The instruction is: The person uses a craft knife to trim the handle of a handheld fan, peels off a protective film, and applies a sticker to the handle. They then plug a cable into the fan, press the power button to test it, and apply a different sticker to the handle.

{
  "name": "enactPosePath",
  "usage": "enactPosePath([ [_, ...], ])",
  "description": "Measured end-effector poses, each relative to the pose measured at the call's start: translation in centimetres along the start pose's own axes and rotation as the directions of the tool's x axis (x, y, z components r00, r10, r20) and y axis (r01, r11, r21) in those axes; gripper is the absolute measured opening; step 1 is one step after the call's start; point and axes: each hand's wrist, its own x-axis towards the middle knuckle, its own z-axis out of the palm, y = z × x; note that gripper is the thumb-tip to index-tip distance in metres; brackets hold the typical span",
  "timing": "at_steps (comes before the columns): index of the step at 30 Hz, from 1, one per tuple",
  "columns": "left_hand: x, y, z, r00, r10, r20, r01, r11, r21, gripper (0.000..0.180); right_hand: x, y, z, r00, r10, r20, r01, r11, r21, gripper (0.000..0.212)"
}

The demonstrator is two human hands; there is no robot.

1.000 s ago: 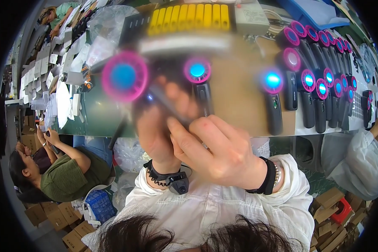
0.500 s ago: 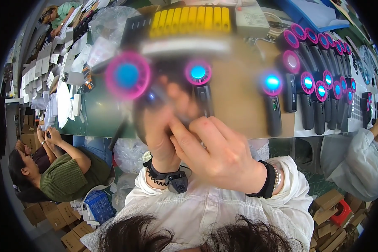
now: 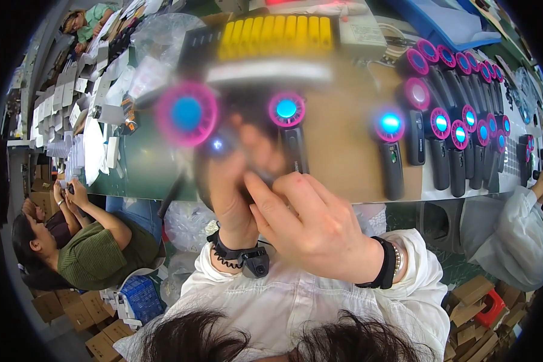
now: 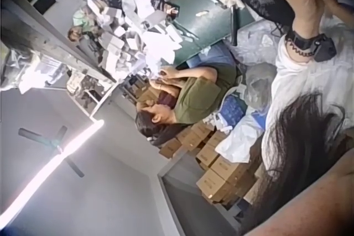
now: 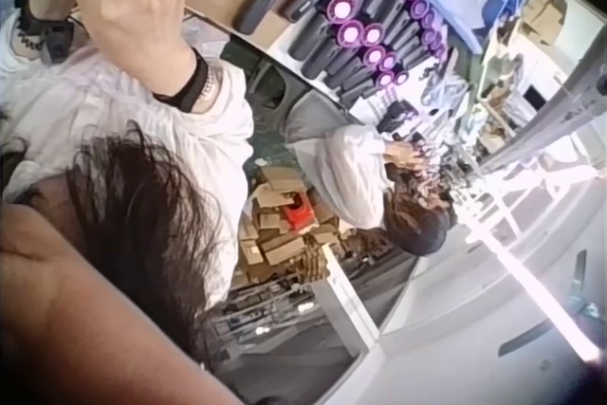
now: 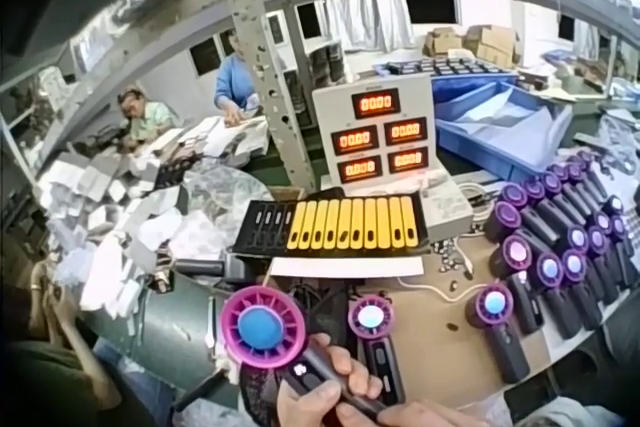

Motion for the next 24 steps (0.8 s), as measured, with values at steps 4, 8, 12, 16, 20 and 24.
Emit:
enactPosePath([
  [4, -0.06, -0.08, -0.14, 1.0, 0.011, 0.011, -0.01, 1.0, -0.03, 0.046, -0.12, 0.01, -0.01, 1.0, -0.004, 0.004, 0.004, 1.0, 0.008, 0.037],
  [8, 0.01, -0.06, -0.42, 0.999, -0.013, 0.03, 0.013, 1.0, -0.003, 0.046, -0.21, 0.12, 0.03, 1.0, -0.029, -0.002, 0.029, 1.0, -0.006, 0.037],
  [12, -0.02, -0.1, -0.31, 0.998, -0.011, 0.055, 0.011, 1.0, -0.016, 0.045, -0.34, 0.21, -0.1, 0.999, -0.044, 0.003, 0.044, 0.999, -0.001, 0.036],
  [16, 0.11, -0.21, -0.45, 0.997, -0.017, 0.076, 0.019, 0.999, -0.029, 0.044, -0.3, 0.2, -0.29, 0.999, -0.042, 0.007, 0.042, 0.999, 0.023, 0.036],
  [20, 0.12, -0.11, -0.38, 0.996, -0.058, 0.064, 0.059, 0.998, -0.021, 0.044, -0.29, 0.22, -0.34, 0.999, -0.04, 0.008, 0.04, 0.999, 0.037, 0.036],
  [24, -0.08, -0.12, -0.1, 0.998, -0.06, 0.025, 0.06, 0.998, 0.011, 0.043, -0.5, 0.33, -0.17, 0.999, -0.05, 0.004, 0.05, 0.998, 0.024, 0.036],
])
